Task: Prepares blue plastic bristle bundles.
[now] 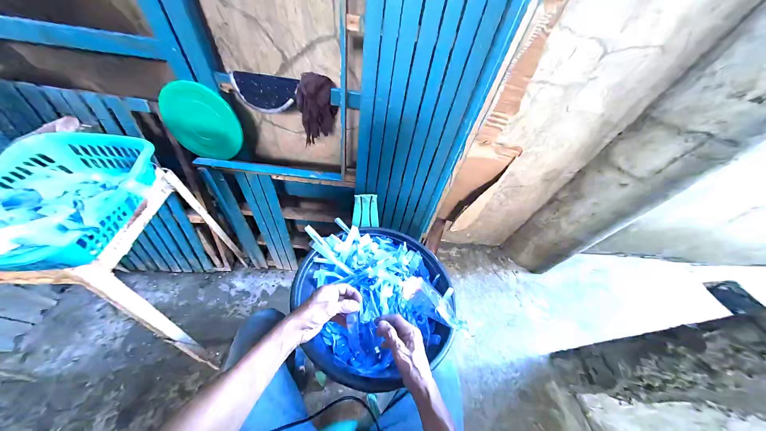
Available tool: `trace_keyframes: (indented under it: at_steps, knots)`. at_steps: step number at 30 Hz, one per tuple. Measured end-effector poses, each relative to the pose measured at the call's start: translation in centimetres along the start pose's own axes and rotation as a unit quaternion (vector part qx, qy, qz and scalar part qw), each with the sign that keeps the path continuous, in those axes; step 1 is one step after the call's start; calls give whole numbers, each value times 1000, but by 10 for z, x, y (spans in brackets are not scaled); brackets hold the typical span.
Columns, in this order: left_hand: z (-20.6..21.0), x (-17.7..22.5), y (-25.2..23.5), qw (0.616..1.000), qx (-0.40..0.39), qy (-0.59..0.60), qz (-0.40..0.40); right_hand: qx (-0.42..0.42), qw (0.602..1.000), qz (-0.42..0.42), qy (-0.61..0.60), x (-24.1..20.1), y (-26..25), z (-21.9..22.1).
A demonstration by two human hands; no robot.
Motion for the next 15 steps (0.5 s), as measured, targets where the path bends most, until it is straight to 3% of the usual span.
trace_keyframes:
  at_steps: [5,9,15]
  knots:
    - [5,-5,2,999,-4,22,23,-35,997,56,-50,-1,0,11]
    - [10,-6,1,990,72,122,15,-83,996,9,-37,2,1,21]
    - [7,-10,3,967,82,241,16,-107,991,-46,73,-2,9,27]
Point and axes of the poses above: each hand's wrist, its own y-axis away from the middle knuckle, its own z-axis out of the palm, x = y × z, the point moved 4 cm from there along -y, towards the middle knuckle, and after that the axes turned 8 degrees about y, right-handed, at the moved point
